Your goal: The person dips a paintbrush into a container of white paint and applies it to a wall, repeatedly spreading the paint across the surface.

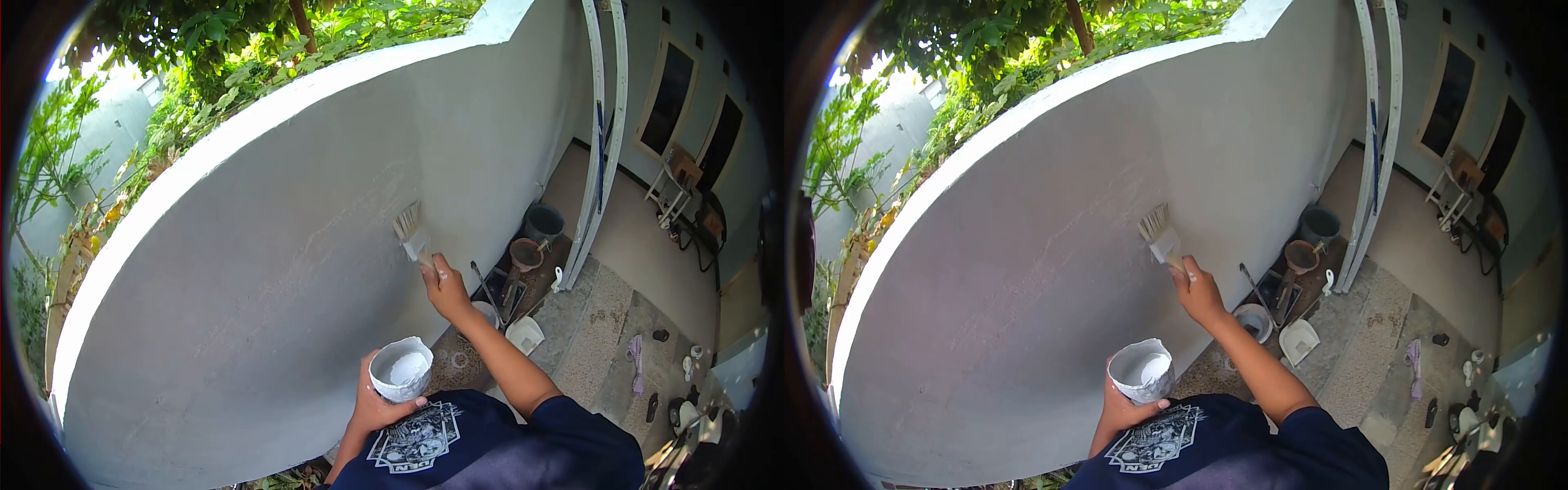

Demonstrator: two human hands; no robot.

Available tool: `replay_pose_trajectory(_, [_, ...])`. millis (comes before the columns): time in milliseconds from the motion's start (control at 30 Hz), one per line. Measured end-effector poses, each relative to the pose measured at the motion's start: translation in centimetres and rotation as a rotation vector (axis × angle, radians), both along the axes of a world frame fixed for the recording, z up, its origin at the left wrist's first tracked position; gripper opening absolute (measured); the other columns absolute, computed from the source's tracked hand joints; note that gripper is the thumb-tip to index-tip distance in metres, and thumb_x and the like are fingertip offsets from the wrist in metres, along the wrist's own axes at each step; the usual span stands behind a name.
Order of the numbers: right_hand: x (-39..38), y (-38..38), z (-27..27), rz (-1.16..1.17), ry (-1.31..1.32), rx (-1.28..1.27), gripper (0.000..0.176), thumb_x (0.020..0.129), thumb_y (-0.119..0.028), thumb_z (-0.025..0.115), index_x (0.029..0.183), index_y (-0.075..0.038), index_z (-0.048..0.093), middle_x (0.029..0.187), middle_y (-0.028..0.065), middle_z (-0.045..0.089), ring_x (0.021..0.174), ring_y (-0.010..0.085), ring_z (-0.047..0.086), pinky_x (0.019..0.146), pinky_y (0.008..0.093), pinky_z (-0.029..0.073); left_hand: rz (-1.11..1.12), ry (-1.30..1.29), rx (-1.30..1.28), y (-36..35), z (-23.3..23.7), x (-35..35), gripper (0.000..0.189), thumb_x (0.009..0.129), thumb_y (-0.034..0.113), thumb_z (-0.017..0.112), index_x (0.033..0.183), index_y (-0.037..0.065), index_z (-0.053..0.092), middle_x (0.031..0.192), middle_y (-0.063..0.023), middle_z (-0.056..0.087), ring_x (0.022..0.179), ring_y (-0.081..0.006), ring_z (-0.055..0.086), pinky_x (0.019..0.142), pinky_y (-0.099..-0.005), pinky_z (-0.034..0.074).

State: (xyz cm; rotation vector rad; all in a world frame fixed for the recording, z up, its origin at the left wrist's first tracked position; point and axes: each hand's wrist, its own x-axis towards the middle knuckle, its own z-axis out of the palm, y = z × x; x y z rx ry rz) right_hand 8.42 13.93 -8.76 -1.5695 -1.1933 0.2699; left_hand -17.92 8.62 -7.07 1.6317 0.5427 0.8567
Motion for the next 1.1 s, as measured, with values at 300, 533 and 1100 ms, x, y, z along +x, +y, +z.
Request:
replay_pose_trajectory(300, [2.3,-5.7,-15.3,0.083,-0.224,-0.656,0.043,0.09,-0.035,0.069,0.109,0.004,0.067,0.082,0.0229,0.072,0.077,0.042,0.07,0.072,0.0481,0.055,0.005,0.032,-0.027,0.1,-0.2,-0.2,0.105,0.062,0.025,0.098,0.141,-0.001,0.034,0.132,-0.0176,0.053,0.126,-0.0266,0.055,0.108,-0.0408,0.042])
replay_pose_trajectory(533, [4.0,-2.9,6.3,0.256,0.233,-0.465,0.035,0.097,-0.025,0.061,0.077,0.003,0.067,0.061,0.0072,0.059,0.053,0.0141,0.052,0.053,0.0334,0.043,-0.004,-0.015,-0.007,-0.3,0.1,-0.1,0.103,0.064,0.022,0.097,0.141,0.0,0.033,0.133,-0.018,0.053,0.126,-0.0268,0.055,0.108,-0.0414,0.042])
replay_pose_trajectory(1100, [-1.1,-6.2,-1.5,0.037,0.406,-0.41,0.036,0.103,-0.034,0.058,0.092,-0.001,0.067,0.061,-0.003,0.05,0.049,0.007,0.042,0.047,0.0255,0.033,-0.115,-0.086,-0.025,0.4,-1.0,-4.5,0.101,0.063,0.024,0.098,0.139,-0.001,0.036,0.132,-0.0162,0.052,0.126,-0.0258,0.054,0.108,-0.0406,0.042])
